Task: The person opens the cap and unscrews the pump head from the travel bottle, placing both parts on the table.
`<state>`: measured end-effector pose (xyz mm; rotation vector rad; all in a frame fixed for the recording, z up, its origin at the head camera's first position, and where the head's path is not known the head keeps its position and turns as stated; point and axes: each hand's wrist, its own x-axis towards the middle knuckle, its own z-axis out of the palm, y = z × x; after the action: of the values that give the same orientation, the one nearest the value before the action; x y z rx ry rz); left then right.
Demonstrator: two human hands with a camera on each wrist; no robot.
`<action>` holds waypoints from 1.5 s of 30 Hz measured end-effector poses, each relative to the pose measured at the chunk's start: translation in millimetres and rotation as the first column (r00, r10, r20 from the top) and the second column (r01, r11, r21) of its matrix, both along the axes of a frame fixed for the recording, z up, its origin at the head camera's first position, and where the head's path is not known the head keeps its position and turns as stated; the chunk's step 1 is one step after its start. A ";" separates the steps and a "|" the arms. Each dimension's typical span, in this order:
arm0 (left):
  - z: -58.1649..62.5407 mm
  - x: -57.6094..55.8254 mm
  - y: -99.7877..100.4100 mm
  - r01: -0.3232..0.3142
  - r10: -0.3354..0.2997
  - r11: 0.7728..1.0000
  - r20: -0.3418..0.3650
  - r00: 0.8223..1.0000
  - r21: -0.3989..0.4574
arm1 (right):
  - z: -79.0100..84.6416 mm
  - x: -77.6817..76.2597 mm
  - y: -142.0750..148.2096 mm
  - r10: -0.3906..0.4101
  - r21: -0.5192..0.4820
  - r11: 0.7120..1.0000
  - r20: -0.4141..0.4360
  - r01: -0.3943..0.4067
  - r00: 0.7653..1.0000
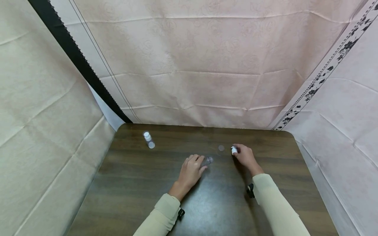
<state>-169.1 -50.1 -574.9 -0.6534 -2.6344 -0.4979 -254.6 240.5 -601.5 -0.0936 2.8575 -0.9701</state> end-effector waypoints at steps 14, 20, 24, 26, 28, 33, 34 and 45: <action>-2.0 -4.0 -1.0 -0.009 0.009 1.000 -0.016 1.000 0.011 | 1.2 1.9 -1.8 0.025 0.024 0.999 0.004 -0.025 1.000; -4.3 -10.1 -1.9 -0.009 0.010 0.999 -0.041 0.999 0.031 | 2.8 2.6 -2.6 0.025 0.021 0.999 0.026 -0.026 0.999; -6.2 -14.6 -3.6 -0.013 0.014 1.000 -0.035 0.999 0.026 | 3.2 2.4 -3.3 0.033 0.031 0.999 0.030 -0.034 0.999; -6.8 -16.5 -4.6 -0.015 0.016 1.000 -0.027 1.000 0.025 | 3.0 2.5 -3.7 0.033 0.032 0.999 0.033 -0.034 0.999; -6.6 -18.6 -5.4 -0.015 0.015 0.999 -0.021 1.000 0.028 | 3.1 2.9 -3.9 0.029 0.028 0.999 0.035 -0.030 0.999; -6.0 -24.4 -7.2 -0.014 0.014 0.996 0.002 1.000 0.086 | 3.5 5.1 -1.9 0.007 0.008 1.000 0.052 -0.007 0.999; -6.0 -25.8 -7.5 -0.018 0.017 0.995 0.014 1.000 0.101 | 3.8 5.6 -1.2 0.008 0.007 1.000 0.052 -0.009 0.999; -5.5 -49.4 -6.6 -0.058 0.008 0.960 0.182 0.983 0.275 | 4.1 17.2 6.4 0.004 -0.044 0.999 0.009 -0.004 1.000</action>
<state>-218.5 -56.7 -580.4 -0.4937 -2.6601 -0.9385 -237.3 247.0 -597.4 -0.0987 2.8273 -1.0299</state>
